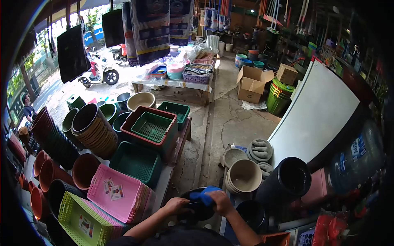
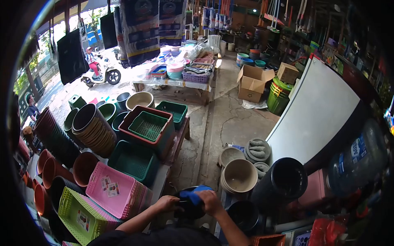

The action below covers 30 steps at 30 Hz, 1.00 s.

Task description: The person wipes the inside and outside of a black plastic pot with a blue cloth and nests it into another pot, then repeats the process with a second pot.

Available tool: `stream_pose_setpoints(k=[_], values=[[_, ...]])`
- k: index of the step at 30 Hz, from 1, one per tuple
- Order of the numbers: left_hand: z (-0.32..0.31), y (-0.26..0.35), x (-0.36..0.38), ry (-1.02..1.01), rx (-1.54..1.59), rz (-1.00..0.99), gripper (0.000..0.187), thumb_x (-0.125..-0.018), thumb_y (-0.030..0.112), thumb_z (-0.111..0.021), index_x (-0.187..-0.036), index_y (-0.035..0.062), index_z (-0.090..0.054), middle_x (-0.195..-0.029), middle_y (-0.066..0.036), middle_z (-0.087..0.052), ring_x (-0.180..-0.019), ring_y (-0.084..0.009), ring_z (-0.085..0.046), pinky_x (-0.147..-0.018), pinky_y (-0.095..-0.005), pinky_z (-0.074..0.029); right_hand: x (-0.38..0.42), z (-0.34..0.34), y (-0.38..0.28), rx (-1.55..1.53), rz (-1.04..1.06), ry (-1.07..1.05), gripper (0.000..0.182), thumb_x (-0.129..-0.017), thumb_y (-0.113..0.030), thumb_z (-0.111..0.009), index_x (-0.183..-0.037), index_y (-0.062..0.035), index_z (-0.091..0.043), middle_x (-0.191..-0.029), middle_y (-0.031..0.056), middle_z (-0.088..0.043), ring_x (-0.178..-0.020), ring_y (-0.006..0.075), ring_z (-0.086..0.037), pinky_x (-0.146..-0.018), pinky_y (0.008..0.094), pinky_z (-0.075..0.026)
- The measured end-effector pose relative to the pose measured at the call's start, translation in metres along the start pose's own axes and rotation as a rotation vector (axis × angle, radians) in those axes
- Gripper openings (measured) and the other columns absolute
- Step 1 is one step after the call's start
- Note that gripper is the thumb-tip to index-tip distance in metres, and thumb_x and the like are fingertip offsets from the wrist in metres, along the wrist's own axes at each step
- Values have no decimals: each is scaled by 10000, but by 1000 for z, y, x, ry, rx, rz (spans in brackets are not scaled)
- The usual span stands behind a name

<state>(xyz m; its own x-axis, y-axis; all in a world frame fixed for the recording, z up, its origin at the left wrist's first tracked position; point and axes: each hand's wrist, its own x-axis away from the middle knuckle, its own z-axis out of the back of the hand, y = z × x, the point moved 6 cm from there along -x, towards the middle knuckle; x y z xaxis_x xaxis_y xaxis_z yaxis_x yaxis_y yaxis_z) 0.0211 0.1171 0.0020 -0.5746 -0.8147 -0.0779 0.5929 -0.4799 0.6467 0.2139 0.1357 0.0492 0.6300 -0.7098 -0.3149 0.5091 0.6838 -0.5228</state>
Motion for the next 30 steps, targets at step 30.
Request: stream_pose_setpoints(k=[30], values=[[3,4,18,596,1158,339,391,-1036,333,-363,-969,23,-592,-847,16,-604,-751,-43,-533,-687,-208,-461,-40,4,-87,337,-268,-54,825,-776,-369,-650,-1418,30,-320,-1466,230,-334,-1358,365,-339,-1120,453,-253]])
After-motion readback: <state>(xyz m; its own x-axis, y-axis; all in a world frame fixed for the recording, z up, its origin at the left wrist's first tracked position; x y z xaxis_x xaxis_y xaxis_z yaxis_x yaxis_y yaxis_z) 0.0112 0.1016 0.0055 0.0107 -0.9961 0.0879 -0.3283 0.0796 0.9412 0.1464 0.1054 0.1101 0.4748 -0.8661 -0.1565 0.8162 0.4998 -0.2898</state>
